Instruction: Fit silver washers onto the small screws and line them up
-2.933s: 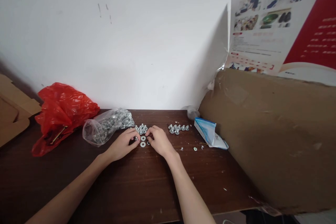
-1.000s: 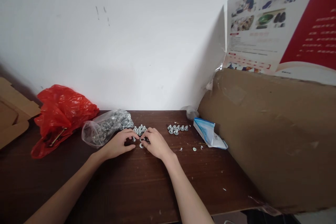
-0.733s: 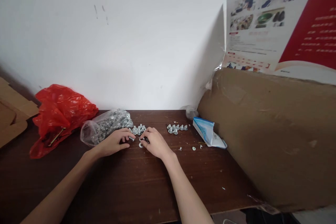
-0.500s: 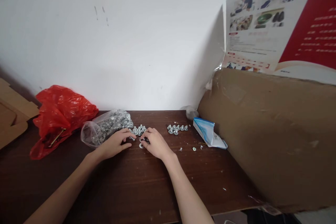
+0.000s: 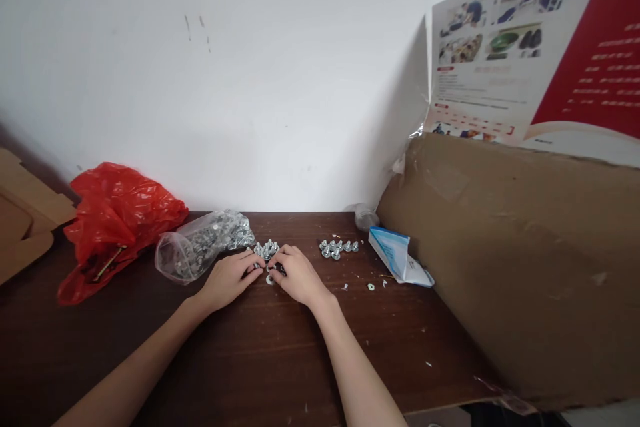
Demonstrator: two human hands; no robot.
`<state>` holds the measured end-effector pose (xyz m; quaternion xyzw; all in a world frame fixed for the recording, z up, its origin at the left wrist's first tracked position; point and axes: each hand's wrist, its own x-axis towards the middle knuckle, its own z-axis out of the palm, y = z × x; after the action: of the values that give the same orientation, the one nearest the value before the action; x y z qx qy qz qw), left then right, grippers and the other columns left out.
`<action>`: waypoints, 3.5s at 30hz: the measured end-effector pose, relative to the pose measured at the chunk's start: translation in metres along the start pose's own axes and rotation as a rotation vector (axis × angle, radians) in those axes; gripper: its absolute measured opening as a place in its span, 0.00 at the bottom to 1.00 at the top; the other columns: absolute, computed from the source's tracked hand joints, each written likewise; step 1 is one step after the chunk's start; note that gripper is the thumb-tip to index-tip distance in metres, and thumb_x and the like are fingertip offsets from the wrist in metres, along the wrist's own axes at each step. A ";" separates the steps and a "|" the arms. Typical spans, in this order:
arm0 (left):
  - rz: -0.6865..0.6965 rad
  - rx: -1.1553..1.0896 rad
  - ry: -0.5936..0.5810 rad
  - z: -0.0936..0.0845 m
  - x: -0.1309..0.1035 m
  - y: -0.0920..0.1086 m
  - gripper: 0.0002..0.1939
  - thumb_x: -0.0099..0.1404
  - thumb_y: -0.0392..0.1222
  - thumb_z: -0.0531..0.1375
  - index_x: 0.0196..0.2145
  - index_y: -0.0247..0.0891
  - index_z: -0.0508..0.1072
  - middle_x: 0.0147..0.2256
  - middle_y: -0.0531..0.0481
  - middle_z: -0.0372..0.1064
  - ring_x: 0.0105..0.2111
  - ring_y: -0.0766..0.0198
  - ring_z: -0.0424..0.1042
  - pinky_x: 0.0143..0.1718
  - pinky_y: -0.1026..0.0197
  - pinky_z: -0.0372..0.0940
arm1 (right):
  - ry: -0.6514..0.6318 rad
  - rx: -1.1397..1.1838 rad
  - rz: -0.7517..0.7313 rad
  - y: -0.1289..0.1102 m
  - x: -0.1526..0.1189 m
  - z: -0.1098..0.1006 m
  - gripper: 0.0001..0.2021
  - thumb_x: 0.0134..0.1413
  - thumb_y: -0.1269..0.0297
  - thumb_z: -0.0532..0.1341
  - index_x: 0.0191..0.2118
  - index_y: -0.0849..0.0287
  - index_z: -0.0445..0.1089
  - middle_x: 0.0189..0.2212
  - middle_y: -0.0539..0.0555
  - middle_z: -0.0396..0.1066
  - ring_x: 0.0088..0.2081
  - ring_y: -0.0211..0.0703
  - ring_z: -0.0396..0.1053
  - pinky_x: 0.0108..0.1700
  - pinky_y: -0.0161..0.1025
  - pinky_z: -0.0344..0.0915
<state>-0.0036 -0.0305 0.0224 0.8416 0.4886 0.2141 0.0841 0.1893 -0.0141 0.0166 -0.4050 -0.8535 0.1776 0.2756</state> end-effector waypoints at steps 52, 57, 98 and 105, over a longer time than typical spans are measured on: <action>-0.051 -0.132 -0.095 -0.026 -0.002 0.008 0.07 0.61 0.42 0.58 0.34 0.38 0.65 0.29 0.54 0.65 0.29 0.63 0.64 0.30 0.64 0.56 | -0.006 0.008 0.011 -0.002 0.000 -0.003 0.06 0.53 0.72 0.60 0.38 0.58 0.71 0.37 0.54 0.65 0.42 0.44 0.64 0.47 0.41 0.61; 0.042 -0.112 -0.116 -0.020 -0.002 0.004 0.03 0.60 0.39 0.59 0.31 0.37 0.68 0.31 0.51 0.66 0.34 0.62 0.65 0.35 0.62 0.58 | -0.001 0.014 0.007 -0.001 -0.001 -0.002 0.07 0.53 0.72 0.60 0.38 0.58 0.71 0.37 0.54 0.66 0.42 0.44 0.64 0.47 0.42 0.62; -0.098 -0.203 0.254 -0.019 0.002 0.009 0.06 0.62 0.34 0.52 0.37 0.37 0.66 0.28 0.54 0.58 0.28 0.66 0.62 0.34 0.62 0.60 | 0.253 0.043 0.047 -0.004 0.004 -0.001 0.10 0.56 0.75 0.53 0.40 0.58 0.69 0.36 0.54 0.67 0.38 0.42 0.67 0.42 0.39 0.64; -0.144 -0.134 0.253 -0.004 0.003 -0.008 0.20 0.60 0.28 0.51 0.51 0.35 0.63 0.46 0.44 0.62 0.39 0.62 0.65 0.46 0.55 0.62 | 0.229 -0.041 0.085 -0.004 0.006 0.013 0.13 0.58 0.72 0.53 0.46 0.56 0.68 0.37 0.54 0.64 0.36 0.42 0.66 0.42 0.38 0.64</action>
<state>-0.0102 -0.0245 0.0244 0.7633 0.5390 0.3439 0.0931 0.1759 -0.0127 0.0109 -0.4638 -0.8020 0.1242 0.3554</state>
